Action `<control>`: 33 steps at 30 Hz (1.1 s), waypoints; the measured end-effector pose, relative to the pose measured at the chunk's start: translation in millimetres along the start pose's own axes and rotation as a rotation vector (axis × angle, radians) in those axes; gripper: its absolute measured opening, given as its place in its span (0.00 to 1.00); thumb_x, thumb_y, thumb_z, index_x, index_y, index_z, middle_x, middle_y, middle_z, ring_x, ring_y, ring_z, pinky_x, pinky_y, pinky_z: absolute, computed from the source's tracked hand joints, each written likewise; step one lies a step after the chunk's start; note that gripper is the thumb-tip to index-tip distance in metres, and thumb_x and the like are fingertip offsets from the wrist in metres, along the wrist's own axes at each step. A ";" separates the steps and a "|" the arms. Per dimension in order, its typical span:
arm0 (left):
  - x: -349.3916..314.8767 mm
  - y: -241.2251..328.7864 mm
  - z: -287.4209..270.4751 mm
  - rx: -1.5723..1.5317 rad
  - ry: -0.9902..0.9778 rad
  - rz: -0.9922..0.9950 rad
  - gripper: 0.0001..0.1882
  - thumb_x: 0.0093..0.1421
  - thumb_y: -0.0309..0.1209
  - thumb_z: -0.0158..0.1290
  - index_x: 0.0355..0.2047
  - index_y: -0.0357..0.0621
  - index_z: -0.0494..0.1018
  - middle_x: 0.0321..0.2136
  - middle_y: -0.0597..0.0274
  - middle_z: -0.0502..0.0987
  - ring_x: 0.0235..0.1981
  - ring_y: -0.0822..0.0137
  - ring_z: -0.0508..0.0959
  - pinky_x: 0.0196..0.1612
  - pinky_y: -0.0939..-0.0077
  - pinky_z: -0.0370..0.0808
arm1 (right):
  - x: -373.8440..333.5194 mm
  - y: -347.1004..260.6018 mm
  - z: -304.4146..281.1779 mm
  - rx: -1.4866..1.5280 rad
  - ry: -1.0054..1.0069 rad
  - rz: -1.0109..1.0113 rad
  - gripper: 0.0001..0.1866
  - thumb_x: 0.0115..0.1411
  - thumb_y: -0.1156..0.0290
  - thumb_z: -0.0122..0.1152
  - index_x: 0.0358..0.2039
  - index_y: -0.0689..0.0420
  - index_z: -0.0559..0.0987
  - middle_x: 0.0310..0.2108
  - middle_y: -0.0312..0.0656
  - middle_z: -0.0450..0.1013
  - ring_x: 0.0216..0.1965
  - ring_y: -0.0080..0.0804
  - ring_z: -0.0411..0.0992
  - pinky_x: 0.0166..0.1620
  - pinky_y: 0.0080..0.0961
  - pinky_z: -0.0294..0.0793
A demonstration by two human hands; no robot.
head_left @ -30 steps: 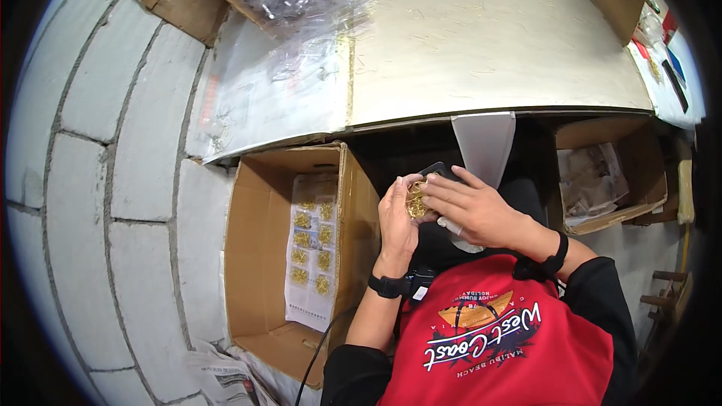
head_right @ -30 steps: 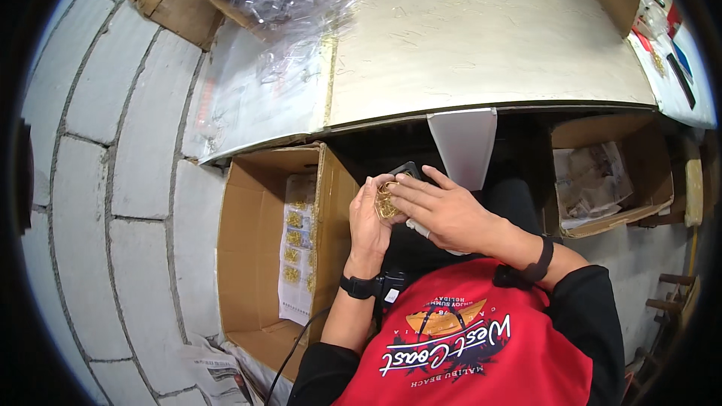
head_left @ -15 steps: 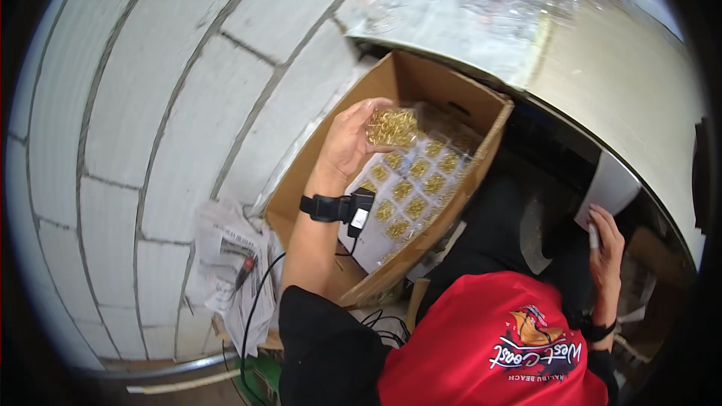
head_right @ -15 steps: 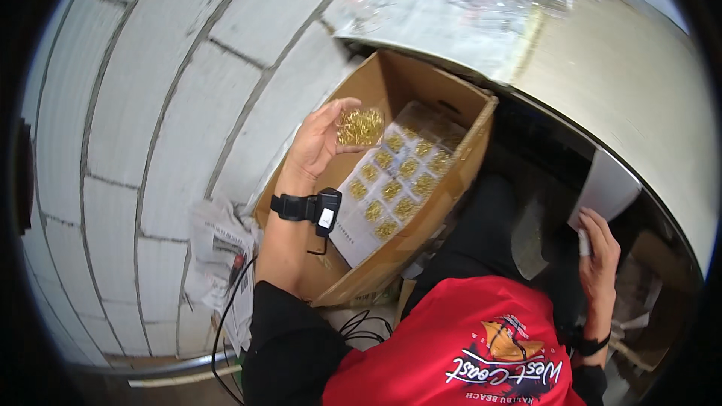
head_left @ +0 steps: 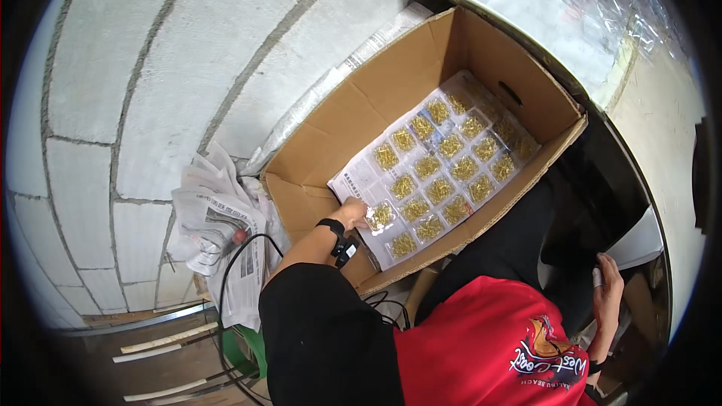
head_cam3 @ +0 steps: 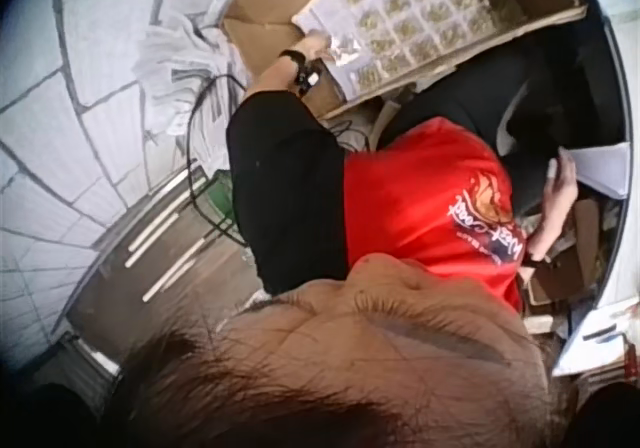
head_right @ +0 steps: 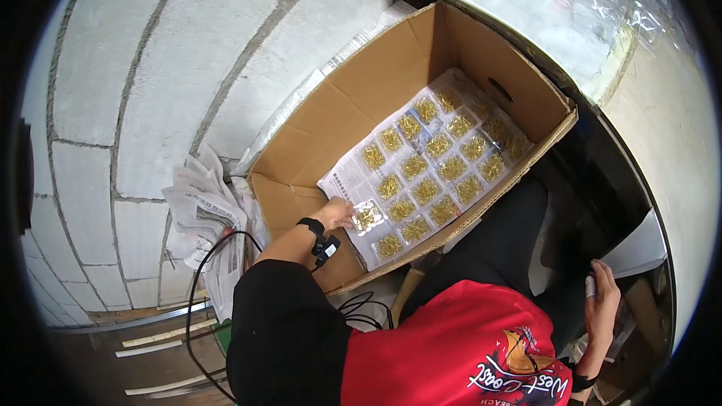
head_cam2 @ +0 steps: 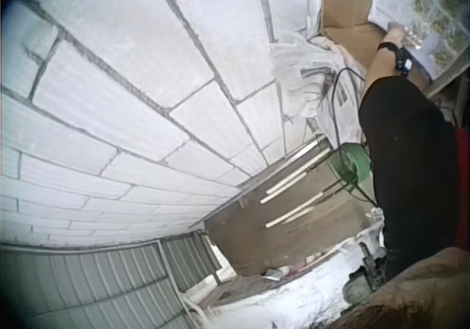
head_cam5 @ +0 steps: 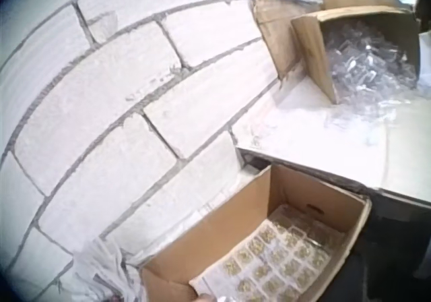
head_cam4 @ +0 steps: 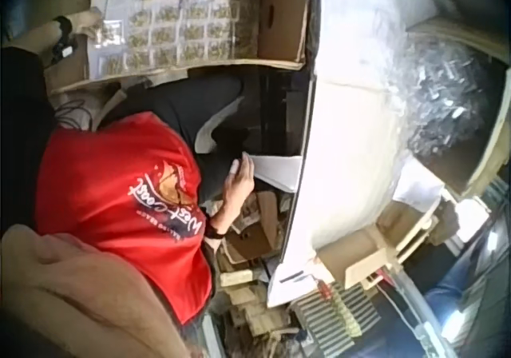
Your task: The person scoops small yellow items from a table surface into small clear plastic containers using a white funnel. After filling each container, they place it into a cardboard box containing a grid of similar filled containers.
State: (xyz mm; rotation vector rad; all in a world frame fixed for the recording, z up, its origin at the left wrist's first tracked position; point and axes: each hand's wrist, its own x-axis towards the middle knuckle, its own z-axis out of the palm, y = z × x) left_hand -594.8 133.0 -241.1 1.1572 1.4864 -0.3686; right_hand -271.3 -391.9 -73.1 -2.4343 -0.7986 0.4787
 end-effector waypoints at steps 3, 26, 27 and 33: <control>-21.9 -1.6 17.1 0.023 -0.027 -0.005 0.08 0.61 0.28 0.46 0.35 0.34 0.69 0.34 0.51 0.73 0.30 0.53 0.76 0.32 0.57 0.79 | 10.0 -22.7 -0.4 -0.046 -0.074 0.009 0.15 0.54 0.83 0.50 0.44 0.67 0.73 0.45 0.53 0.72 0.47 0.53 0.71 0.51 0.33 0.68; -6.7 57.4 6.7 0.586 0.185 0.494 0.15 0.60 0.34 0.50 0.42 0.36 0.73 0.32 0.59 0.77 0.32 0.63 0.79 0.22 0.74 0.68 | -157.7 47.9 60.1 -0.014 0.013 0.429 0.18 0.49 0.76 0.58 0.43 0.63 0.76 0.38 0.50 0.74 0.44 0.48 0.72 0.47 0.40 0.71; -10.7 60.7 14.4 0.567 0.176 0.477 0.16 0.60 0.34 0.50 0.43 0.36 0.73 0.34 0.58 0.77 0.34 0.63 0.78 0.25 0.72 0.69 | -161.9 52.5 62.3 -0.023 -0.005 0.438 0.17 0.49 0.76 0.58 0.43 0.62 0.76 0.38 0.50 0.74 0.43 0.48 0.72 0.46 0.40 0.71; -47.4 67.3 40.4 0.533 0.116 0.432 0.18 0.61 0.35 0.49 0.48 0.37 0.70 0.42 0.56 0.75 0.43 0.58 0.76 0.39 0.59 0.70 | -148.5 62.4 43.1 -0.088 0.055 0.430 0.18 0.48 0.77 0.58 0.43 0.60 0.76 0.37 0.49 0.74 0.42 0.49 0.72 0.43 0.40 0.72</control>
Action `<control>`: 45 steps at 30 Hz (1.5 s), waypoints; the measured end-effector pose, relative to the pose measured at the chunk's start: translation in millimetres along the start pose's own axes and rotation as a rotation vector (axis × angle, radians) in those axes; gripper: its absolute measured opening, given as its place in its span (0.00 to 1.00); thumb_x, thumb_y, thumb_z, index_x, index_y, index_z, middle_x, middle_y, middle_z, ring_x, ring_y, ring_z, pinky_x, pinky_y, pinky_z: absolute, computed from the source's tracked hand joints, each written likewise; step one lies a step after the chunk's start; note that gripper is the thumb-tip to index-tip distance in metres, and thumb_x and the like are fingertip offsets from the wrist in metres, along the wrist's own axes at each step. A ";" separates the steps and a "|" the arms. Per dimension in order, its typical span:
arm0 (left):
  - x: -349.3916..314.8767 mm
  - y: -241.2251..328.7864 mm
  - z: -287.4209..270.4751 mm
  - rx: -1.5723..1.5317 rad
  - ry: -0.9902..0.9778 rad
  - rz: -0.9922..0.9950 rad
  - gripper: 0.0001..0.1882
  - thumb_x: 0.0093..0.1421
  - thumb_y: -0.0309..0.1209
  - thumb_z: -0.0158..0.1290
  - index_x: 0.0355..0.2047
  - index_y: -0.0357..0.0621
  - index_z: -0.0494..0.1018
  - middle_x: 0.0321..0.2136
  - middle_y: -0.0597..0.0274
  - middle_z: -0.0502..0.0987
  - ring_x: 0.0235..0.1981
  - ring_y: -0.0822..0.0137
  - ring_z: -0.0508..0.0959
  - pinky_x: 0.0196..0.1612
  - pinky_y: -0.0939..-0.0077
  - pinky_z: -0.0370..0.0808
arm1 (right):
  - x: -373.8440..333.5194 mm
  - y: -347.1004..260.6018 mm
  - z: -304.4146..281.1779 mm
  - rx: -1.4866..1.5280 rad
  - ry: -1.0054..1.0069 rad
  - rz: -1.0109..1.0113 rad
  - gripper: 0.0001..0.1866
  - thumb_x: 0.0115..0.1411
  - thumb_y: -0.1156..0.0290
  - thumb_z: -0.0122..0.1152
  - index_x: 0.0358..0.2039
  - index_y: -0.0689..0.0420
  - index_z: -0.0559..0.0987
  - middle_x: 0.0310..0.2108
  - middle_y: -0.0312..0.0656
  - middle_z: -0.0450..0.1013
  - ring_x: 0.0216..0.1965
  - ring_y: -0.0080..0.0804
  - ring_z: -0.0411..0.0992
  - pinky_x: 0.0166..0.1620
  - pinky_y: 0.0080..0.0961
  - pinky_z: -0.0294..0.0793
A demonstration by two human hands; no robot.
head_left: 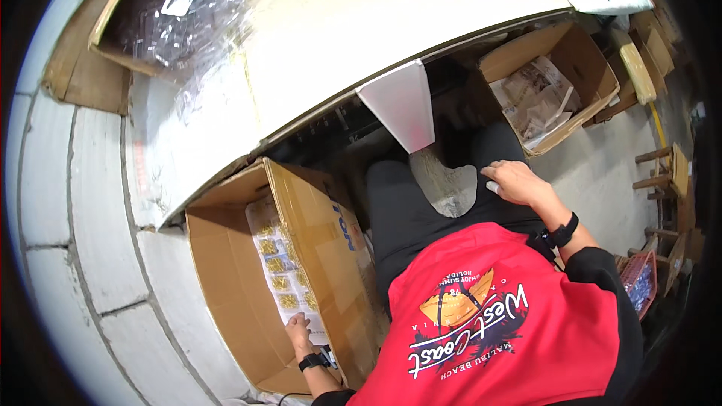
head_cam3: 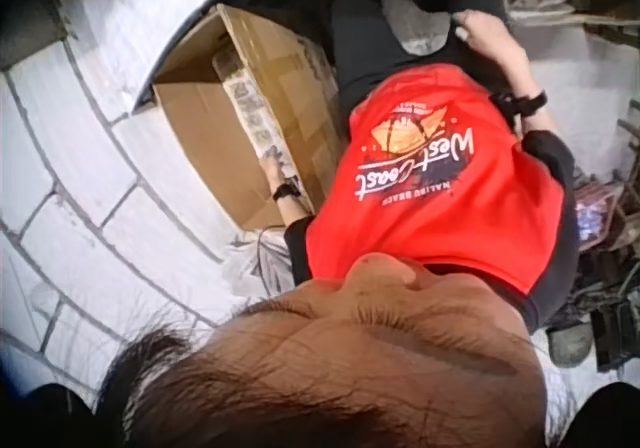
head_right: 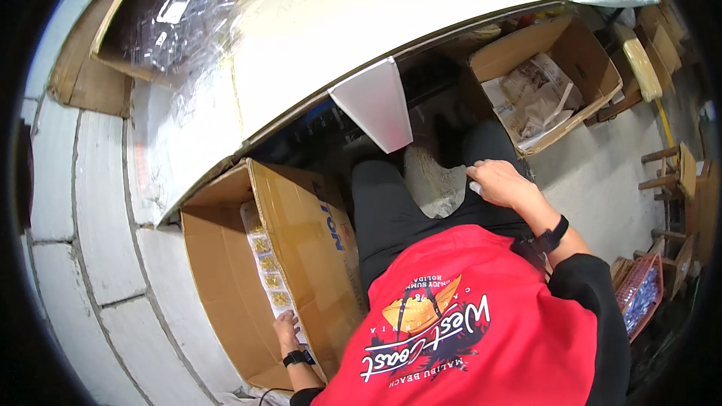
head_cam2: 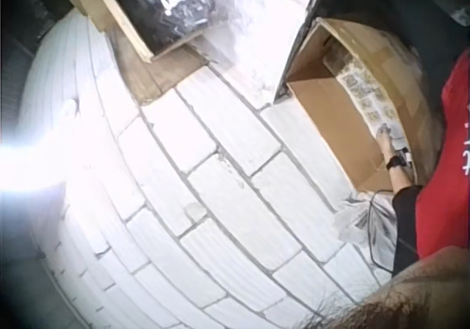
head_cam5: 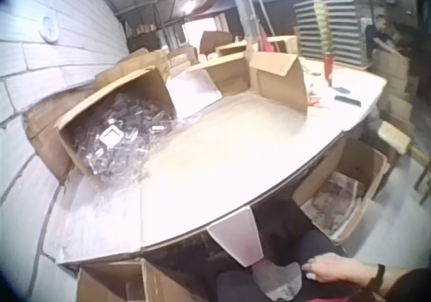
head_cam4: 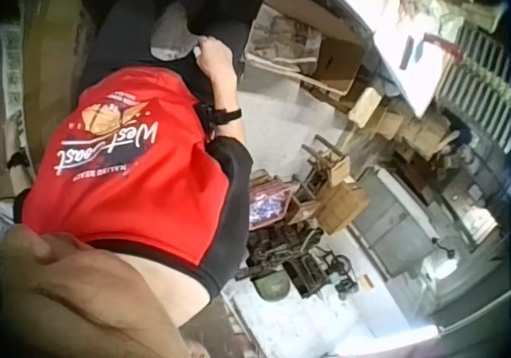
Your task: The person scoops small yellow items from a table surface into small clear plastic containers using a white funnel. After filling each container, they place it into a cardboard box containing a grid of similar filled containers.
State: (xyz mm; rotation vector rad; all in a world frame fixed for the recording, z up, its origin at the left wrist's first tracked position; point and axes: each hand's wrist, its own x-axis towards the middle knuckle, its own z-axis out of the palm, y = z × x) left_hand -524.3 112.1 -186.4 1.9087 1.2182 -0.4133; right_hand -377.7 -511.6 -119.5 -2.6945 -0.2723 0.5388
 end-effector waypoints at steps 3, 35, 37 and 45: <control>-3.4 11.3 -6.9 -0.007 0.041 0.076 0.18 0.61 0.36 0.50 0.47 0.38 0.70 0.41 0.57 0.75 0.42 0.58 0.76 0.38 0.59 0.70 | 28.2 4.2 4.5 0.093 -0.014 -0.089 0.19 0.49 0.75 0.58 0.44 0.60 0.76 0.37 0.51 0.75 0.43 0.49 0.73 0.44 0.39 0.72; -110.7 150.2 -69.1 0.266 0.234 -0.105 0.23 0.64 0.41 0.48 0.53 0.38 0.69 0.47 0.50 0.74 0.49 0.57 0.75 0.48 0.63 0.75 | 494.1 182.1 348.4 0.259 -0.019 0.659 0.19 0.49 0.68 0.56 0.43 0.57 0.79 0.40 0.52 0.75 0.46 0.52 0.71 0.50 0.38 0.68; -108.4 154.7 -60.9 0.208 0.199 -0.052 0.23 0.64 0.41 0.48 0.54 0.38 0.68 0.49 0.50 0.73 0.50 0.58 0.74 0.49 0.64 0.75 | 496.4 183.4 345.8 0.250 -0.021 0.645 0.19 0.49 0.68 0.56 0.43 0.58 0.79 0.40 0.51 0.75 0.45 0.52 0.71 0.50 0.37 0.69; -113.0 235.9 18.2 0.162 0.165 0.069 0.19 0.64 0.36 0.48 0.53 0.41 0.68 0.49 0.53 0.73 0.49 0.55 0.73 0.50 0.63 0.73 | 478.2 193.3 320.4 0.183 -0.004 0.587 0.18 0.49 0.68 0.56 0.41 0.58 0.80 0.37 0.50 0.76 0.42 0.51 0.73 0.48 0.36 0.70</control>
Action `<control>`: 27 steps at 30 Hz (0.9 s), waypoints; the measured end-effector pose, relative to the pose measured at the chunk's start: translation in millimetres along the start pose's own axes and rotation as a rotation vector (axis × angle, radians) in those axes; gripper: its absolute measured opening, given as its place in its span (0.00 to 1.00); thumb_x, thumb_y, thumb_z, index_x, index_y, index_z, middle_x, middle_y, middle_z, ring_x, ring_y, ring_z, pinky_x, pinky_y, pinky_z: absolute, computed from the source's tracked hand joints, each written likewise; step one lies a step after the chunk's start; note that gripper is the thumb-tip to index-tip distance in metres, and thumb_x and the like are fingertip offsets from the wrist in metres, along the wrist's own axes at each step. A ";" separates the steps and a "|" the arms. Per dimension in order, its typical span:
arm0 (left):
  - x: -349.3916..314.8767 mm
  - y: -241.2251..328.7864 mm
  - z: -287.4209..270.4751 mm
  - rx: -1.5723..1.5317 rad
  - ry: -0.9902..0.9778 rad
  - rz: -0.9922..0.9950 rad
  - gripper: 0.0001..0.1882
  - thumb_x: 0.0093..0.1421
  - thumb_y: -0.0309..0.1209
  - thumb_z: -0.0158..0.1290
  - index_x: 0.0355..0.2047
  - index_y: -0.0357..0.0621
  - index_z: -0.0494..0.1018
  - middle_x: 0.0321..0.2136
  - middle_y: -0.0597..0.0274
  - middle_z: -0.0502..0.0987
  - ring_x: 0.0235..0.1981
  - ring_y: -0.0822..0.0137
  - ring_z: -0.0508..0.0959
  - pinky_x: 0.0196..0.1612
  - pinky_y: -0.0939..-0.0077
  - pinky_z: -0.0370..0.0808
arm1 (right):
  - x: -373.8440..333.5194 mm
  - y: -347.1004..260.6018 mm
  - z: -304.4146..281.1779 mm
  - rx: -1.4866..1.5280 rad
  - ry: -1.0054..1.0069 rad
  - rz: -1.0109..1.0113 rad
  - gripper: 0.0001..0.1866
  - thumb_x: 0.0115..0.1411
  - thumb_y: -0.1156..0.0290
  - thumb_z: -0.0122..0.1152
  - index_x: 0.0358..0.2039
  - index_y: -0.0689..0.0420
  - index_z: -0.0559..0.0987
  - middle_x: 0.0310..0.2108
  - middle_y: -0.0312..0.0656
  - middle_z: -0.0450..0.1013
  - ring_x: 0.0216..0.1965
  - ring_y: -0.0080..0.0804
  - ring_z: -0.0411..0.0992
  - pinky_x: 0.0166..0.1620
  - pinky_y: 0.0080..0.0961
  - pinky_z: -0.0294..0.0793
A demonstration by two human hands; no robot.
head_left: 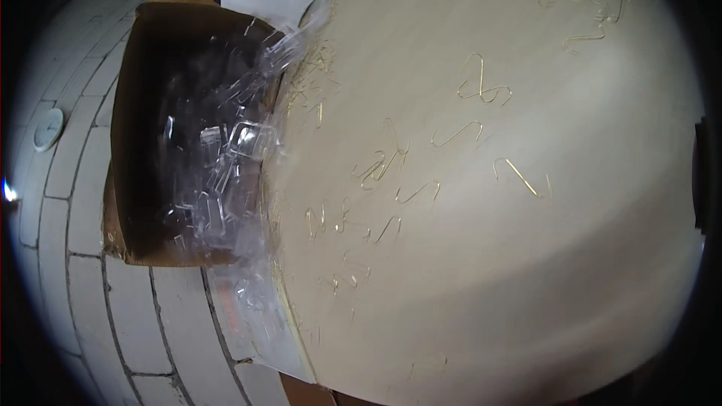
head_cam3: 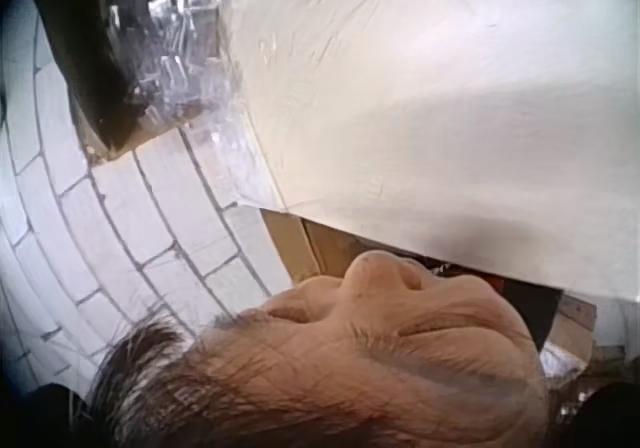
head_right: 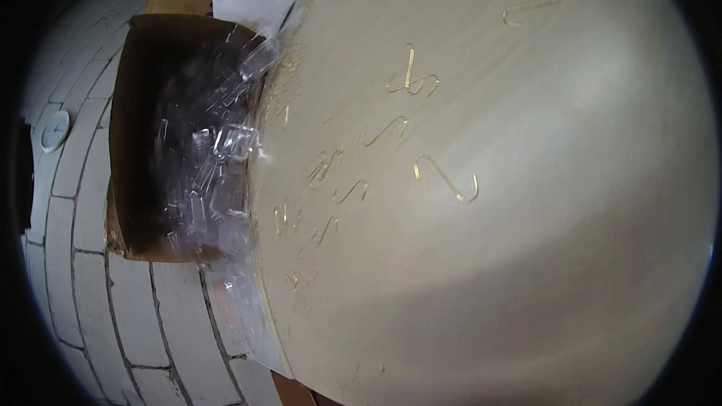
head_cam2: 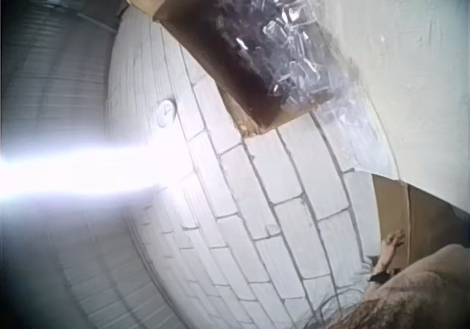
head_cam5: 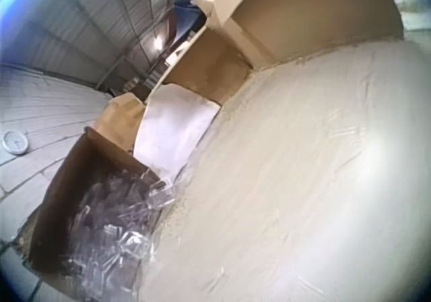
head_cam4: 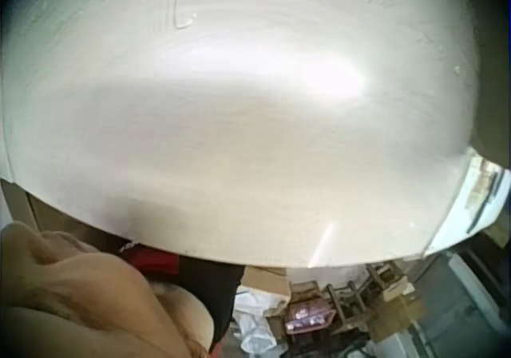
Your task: The person scoops small yellow items from a table surface into small clear plastic containers using a white funnel. After filling each container, they place it into a cardboard box containing a grid of similar filled containers.
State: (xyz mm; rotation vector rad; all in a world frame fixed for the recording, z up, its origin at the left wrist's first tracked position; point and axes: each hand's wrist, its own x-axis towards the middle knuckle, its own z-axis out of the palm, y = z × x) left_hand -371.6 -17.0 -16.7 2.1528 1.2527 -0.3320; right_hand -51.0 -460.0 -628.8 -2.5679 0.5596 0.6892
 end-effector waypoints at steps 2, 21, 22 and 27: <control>-7.5 48.4 17.4 -0.162 0.083 0.029 0.13 0.64 0.31 0.49 0.44 0.35 0.74 0.40 0.55 0.77 0.40 0.63 0.77 0.45 0.70 0.75 | -19.1 2.5 -18.1 -0.030 0.017 -0.043 0.17 0.49 0.68 0.56 0.41 0.58 0.80 0.36 0.50 0.76 0.42 0.51 0.73 0.47 0.36 0.71; -114.3 177.7 102.9 -0.780 -0.692 0.929 0.11 0.64 0.24 0.44 0.41 0.30 0.72 0.38 0.48 0.78 0.39 0.57 0.80 0.43 0.71 0.77 | -418.3 47.0 -371.5 0.719 -0.175 -0.624 0.11 0.50 0.75 0.64 0.36 0.62 0.81 0.29 0.39 0.78 0.32 0.21 0.73 0.38 0.22 0.73; -103.5 170.1 113.3 -0.833 -0.758 0.859 0.10 0.64 0.24 0.44 0.41 0.31 0.72 0.38 0.49 0.78 0.39 0.57 0.80 0.42 0.71 0.77 | -443.1 34.6 -395.4 0.845 -0.131 -0.549 0.11 0.51 0.76 0.63 0.36 0.63 0.81 0.30 0.36 0.78 0.33 0.20 0.73 0.38 0.21 0.73; -71.3 156.9 125.6 -0.908 -0.711 0.796 0.12 0.62 0.25 0.49 0.45 0.32 0.70 0.41 0.50 0.76 0.40 0.59 0.80 0.40 0.75 0.78 | -456.2 -87.8 -458.8 0.673 0.240 -0.850 0.11 0.54 0.72 0.59 0.37 0.63 0.80 0.31 0.42 0.78 0.33 0.25 0.74 0.37 0.22 0.72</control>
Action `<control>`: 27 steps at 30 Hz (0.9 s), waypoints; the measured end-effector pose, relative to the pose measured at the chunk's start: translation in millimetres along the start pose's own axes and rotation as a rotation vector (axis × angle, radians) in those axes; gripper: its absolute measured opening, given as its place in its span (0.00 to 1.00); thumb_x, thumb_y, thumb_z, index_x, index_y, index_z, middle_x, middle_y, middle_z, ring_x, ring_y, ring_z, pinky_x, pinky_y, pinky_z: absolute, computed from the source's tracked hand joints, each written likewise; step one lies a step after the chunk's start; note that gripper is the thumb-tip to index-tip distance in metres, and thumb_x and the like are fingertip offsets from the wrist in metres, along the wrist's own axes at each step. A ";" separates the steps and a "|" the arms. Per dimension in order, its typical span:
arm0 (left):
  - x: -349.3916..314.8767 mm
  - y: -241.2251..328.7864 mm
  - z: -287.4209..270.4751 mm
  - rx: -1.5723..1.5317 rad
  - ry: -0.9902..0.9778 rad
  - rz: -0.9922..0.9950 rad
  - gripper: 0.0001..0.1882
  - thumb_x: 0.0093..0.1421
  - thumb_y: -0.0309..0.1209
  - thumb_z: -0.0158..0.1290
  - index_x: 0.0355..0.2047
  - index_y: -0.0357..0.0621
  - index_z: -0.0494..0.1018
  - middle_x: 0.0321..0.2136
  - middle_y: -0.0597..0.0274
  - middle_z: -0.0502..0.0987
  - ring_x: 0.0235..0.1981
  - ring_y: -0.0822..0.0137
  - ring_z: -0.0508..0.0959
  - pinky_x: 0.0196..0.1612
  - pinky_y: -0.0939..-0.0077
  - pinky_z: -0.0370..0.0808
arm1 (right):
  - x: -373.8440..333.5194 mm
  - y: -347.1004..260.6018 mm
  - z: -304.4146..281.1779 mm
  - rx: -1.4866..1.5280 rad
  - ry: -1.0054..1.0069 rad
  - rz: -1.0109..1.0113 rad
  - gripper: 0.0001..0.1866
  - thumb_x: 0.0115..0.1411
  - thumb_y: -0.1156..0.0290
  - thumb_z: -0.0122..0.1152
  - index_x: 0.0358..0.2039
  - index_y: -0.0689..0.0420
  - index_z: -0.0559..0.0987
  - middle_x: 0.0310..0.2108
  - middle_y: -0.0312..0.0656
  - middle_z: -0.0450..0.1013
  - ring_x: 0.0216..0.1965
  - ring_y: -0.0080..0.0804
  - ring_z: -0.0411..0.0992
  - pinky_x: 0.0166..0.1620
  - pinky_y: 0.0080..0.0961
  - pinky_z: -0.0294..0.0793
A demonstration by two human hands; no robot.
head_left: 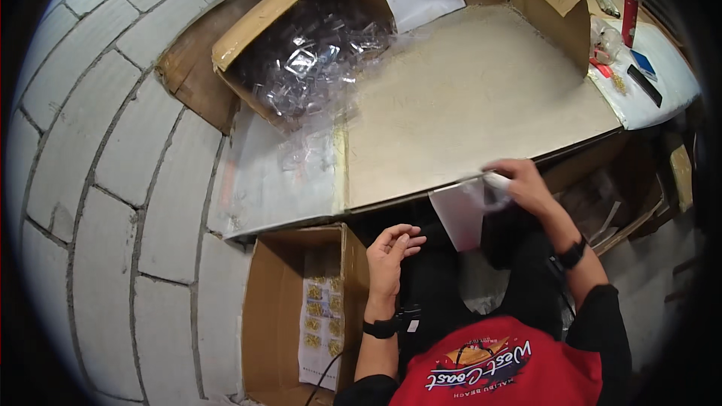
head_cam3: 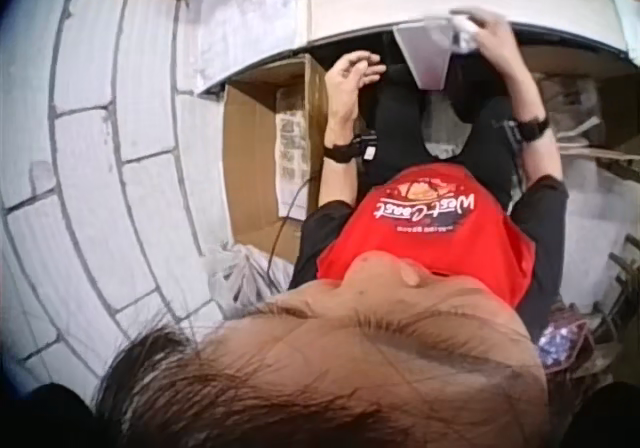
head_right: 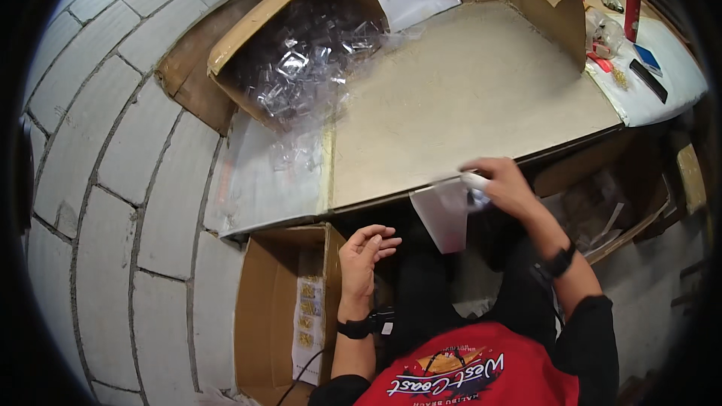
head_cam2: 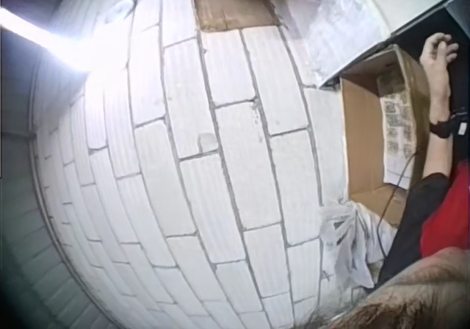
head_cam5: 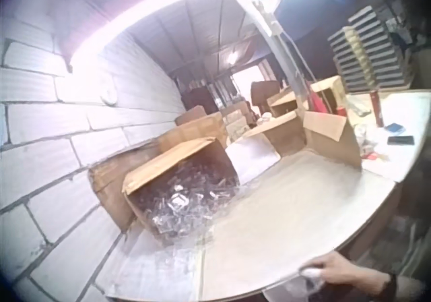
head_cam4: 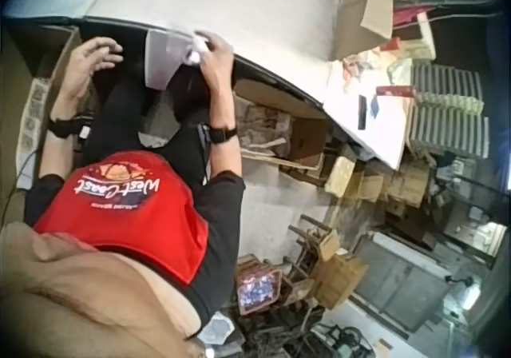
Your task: The person scoops small yellow items from a table surface into small clear plastic containers using a white funnel. After filling each container, they place it into a cardboard box containing a grid of similar filled containers.
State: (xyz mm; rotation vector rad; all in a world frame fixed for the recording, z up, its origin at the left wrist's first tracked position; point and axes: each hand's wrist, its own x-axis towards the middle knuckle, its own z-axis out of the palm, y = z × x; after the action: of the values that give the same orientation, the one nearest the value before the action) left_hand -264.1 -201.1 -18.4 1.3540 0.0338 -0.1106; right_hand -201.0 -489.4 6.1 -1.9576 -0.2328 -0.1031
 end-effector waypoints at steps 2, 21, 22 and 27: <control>16.8 -0.1 -0.4 0.062 0.074 0.087 0.16 0.60 0.23 0.51 0.49 0.33 0.68 0.44 0.51 0.74 0.41 0.61 0.79 0.41 0.75 0.77 | 47.6 9.0 43.7 0.113 -0.043 -0.019 0.13 0.54 0.69 0.59 0.38 0.61 0.80 0.29 0.45 0.78 0.30 0.28 0.74 0.35 0.25 0.72; 157.9 -13.1 -52.0 0.771 0.170 0.294 0.45 0.42 0.27 0.67 0.59 0.36 0.58 0.52 0.53 0.67 0.36 0.65 0.71 0.41 0.71 0.72 | 183.7 27.0 175.1 -0.617 -0.100 -0.634 0.12 0.48 0.70 0.55 0.35 0.57 0.76 0.39 0.44 0.70 0.42 0.43 0.71 0.40 0.39 0.73; 158.2 -15.8 -58.4 0.703 0.162 0.276 0.44 0.41 0.27 0.67 0.59 0.36 0.58 0.51 0.53 0.68 0.36 0.64 0.71 0.42 0.71 0.72 | 186.7 21.6 180.5 -0.756 -0.229 -0.584 0.08 0.46 0.70 0.56 0.29 0.57 0.78 0.33 0.44 0.72 0.37 0.43 0.73 0.38 0.39 0.73; 151.9 -14.3 -56.6 0.556 0.214 0.235 0.45 0.39 0.21 0.66 0.59 0.34 0.58 0.51 0.53 0.67 0.37 0.65 0.72 0.38 0.73 0.72 | 188.5 22.2 189.9 -0.779 -0.081 -0.824 0.07 0.46 0.67 0.56 0.20 0.55 0.79 0.31 0.41 0.73 0.37 0.38 0.73 0.39 0.35 0.70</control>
State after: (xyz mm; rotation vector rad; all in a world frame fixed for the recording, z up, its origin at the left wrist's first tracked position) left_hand -112.2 -158.0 -57.9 1.9099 0.0243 0.2419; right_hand -19.1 -301.2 -53.7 -2.4984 -1.1874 -0.7414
